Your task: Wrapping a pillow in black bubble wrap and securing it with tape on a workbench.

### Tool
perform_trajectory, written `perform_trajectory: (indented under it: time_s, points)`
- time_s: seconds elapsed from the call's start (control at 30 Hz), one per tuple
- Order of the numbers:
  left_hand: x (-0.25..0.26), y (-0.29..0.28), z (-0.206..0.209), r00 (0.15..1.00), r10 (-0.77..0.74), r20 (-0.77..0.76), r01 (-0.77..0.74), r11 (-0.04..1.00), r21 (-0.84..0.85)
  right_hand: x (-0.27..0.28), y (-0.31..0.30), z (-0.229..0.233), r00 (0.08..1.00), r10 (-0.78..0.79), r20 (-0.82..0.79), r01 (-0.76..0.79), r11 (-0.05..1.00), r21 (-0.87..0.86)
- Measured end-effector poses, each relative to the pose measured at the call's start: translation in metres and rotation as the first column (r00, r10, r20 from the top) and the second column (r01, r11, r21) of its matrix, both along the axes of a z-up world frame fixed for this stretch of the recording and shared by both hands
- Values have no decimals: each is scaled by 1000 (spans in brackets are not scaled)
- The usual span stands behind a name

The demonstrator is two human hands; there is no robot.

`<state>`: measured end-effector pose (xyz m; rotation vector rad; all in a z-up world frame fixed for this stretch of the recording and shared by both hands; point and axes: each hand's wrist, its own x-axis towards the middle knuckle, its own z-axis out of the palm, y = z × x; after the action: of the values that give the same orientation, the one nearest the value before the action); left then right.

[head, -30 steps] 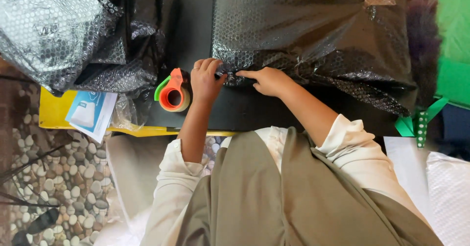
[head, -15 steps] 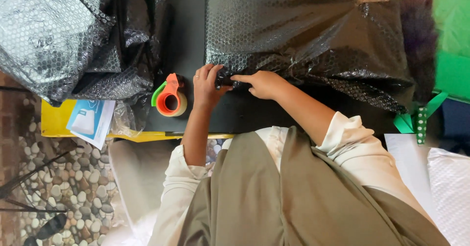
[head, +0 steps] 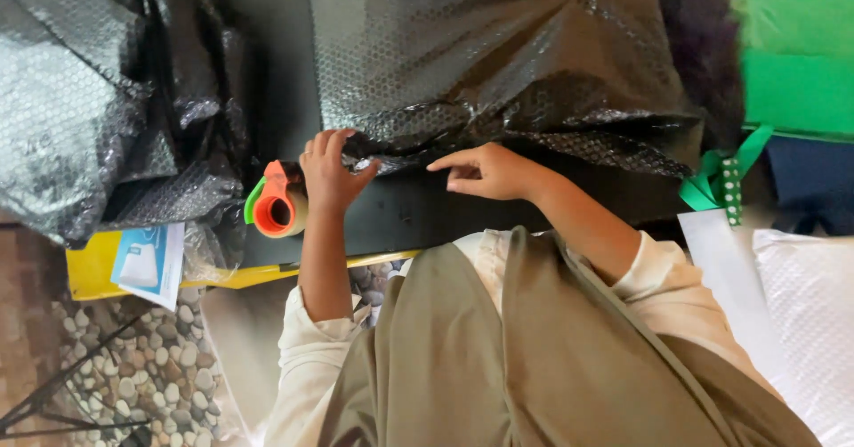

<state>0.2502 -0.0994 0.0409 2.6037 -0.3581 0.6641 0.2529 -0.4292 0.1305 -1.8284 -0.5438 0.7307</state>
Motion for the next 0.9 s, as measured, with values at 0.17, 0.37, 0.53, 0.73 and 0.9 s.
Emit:
perform_trajectory:
  time_s: [0.17, 0.37, 0.53, 0.73, 0.9]
  points:
    - [13, -103, -4, 985, -170, 41, 173, 981, -87, -29, -146, -61, 751, -515, 414, 535, 841, 76]
    - [17, -301, -13, 786, -618, -29, 617, 786, -21, -62, -324, -205, 101, -944, 314, 991, 122, 47]
    - [13, -408, -54, 733, -593, -332, 680, 625, 385, -52, -313, -209, 204, -966, -161, 949, 155, 274]
    - [-3, -426, -137, 797, -591, 127, 548, 795, 260, -51, -301, -188, 347, -938, 13, 925, 345, 162]
    - [-21, -416, -132, 801, -580, 147, 562, 814, 147, -30, -282, -162, 641, -744, 190, 759, 652, -6]
